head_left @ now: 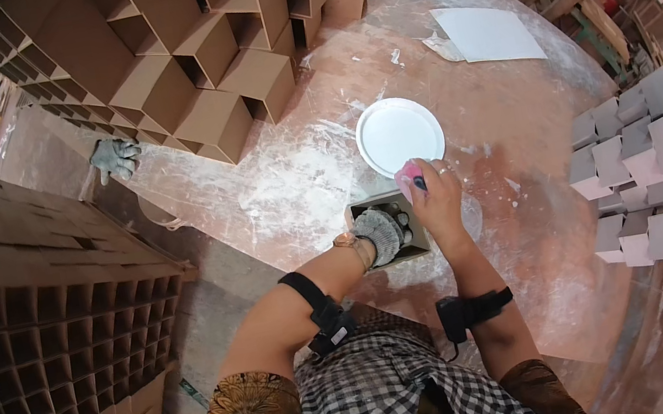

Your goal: Applying a white liquid sealant or adhesive to the interior and exterior of wooden cubby boxes using a pink sponge.

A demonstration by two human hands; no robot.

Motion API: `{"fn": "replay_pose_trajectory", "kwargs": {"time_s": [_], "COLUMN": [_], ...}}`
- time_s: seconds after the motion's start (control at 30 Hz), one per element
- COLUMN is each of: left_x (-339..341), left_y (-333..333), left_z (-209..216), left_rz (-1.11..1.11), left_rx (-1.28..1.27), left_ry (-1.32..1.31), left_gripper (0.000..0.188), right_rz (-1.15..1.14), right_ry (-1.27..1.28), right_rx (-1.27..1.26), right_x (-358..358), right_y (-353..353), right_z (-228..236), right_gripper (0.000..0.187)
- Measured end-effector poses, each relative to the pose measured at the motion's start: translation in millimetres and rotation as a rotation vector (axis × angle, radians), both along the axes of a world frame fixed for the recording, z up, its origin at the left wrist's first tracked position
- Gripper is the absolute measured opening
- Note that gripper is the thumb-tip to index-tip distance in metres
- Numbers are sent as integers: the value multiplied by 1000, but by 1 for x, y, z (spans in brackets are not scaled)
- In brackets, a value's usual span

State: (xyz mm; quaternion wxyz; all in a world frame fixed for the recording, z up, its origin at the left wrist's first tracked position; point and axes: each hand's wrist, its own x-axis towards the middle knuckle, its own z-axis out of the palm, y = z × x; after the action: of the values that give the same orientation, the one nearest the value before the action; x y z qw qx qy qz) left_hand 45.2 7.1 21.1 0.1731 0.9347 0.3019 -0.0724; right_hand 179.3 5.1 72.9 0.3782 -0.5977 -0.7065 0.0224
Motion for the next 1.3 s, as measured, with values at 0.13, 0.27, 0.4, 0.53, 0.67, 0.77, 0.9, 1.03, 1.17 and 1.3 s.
{"fn": "replay_pose_trajectory", "kwargs": {"time_s": [0.13, 0.27, 0.4, 0.53, 0.67, 0.77, 0.9, 1.03, 1.17, 1.3], "left_x": [-3, -7, -2, 2, -1, 1, 3, -7, -13, 2], "left_y": [3, -1, 0, 5, -1, 2, 0, -9, 11, 21], "left_z": [35, 17, 17, 25, 29, 17, 27, 30, 3, 67], "left_rz": [70, -102, -10, 41, 54, -143, -114, 239, 326, 168], "left_rx": [-224, 19, -39, -95, -24, -20, -24, -92, -194, -308], "left_ry": [111, 40, 50, 67, 166, 151, 157, 145, 135, 121], "left_gripper": [29, 30, 33, 33, 32, 28, 29, 44, 50, 50], "right_rz": [86, 53, 61, 18, 25, -82, -186, -298, -329, -226], "right_ry": [-2, -36, -139, -147, -143, 25, 357, 599, 893, 974], "right_rx": [-24, -258, -17, 28, -103, -205, -185, -151, -227, -302], "right_x": [19, 22, 10, 3, 8, 17, 24, 42, 42, 35], "right_y": [-56, -106, -57, -18, -80, -143, -171, -171, -165, -142], "right_z": [-12, 9, 3, 2, 6, -6, -19, -18, -28, -28], "right_gripper": [34, 39, 41, 41, 43, 32, 19, 14, 16, 20]}}
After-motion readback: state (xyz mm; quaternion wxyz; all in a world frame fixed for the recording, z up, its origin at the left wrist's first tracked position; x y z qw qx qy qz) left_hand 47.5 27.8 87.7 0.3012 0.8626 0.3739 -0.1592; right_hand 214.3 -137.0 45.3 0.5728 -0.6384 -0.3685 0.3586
